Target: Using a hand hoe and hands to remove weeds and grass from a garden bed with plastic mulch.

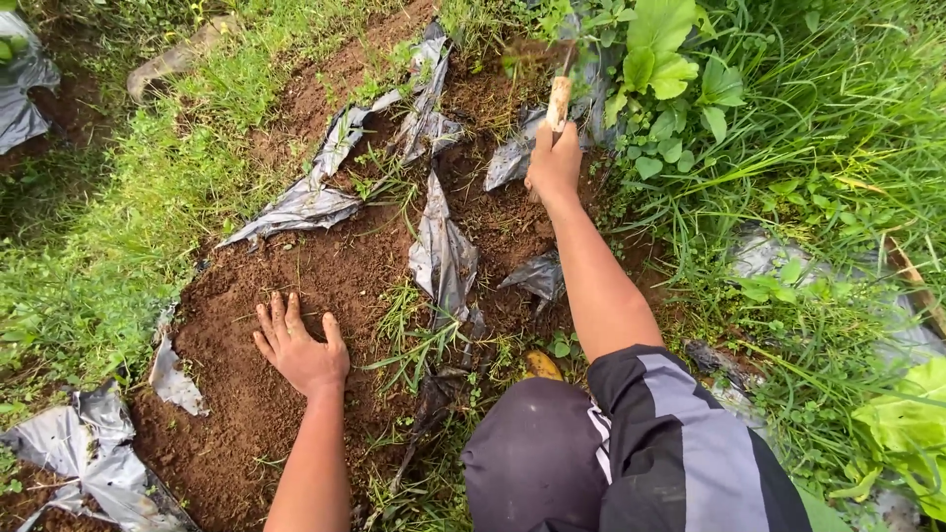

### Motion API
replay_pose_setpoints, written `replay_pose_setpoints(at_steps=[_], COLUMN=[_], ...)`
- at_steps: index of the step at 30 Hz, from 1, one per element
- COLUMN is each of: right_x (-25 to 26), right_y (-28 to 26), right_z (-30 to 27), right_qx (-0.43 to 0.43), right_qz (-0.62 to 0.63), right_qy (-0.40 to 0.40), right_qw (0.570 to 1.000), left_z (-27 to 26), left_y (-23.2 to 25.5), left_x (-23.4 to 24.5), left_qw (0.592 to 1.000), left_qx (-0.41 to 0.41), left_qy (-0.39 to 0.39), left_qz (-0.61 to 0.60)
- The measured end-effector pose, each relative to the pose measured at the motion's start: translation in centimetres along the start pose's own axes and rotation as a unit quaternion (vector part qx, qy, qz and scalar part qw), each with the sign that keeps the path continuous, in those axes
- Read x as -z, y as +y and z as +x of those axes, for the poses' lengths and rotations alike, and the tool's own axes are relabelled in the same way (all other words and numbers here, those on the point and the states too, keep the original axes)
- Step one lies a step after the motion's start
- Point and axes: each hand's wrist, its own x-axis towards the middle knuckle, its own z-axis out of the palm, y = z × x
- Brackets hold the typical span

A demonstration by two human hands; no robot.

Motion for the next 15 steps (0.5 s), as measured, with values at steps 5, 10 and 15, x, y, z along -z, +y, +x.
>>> replay_pose_setpoints(at_steps=[5,10,15], right_x=[1.5,2.3,2.6], right_y=[-0.7,-0.3,0.1], right_z=[0.9,0.2,1.4], right_qx=[-0.056,-0.087,-0.093], right_qz=[0.103,0.097,0.085], right_qy=[-0.028,-0.038,-0.055], right_qw=[0.993,0.991,0.991], left_z=[-0.4,-0.4,-0.4], left_y=[-0.5,-0.3,-0.3], left_x=[-0.1,-0.1,0.0], left_qw=[1.000,1.000,1.000], left_qx=[-0.012,0.013,-0.009], left_qy=[0.009,-0.004,0.008], left_qz=[-0.009,-0.001,-0.006])
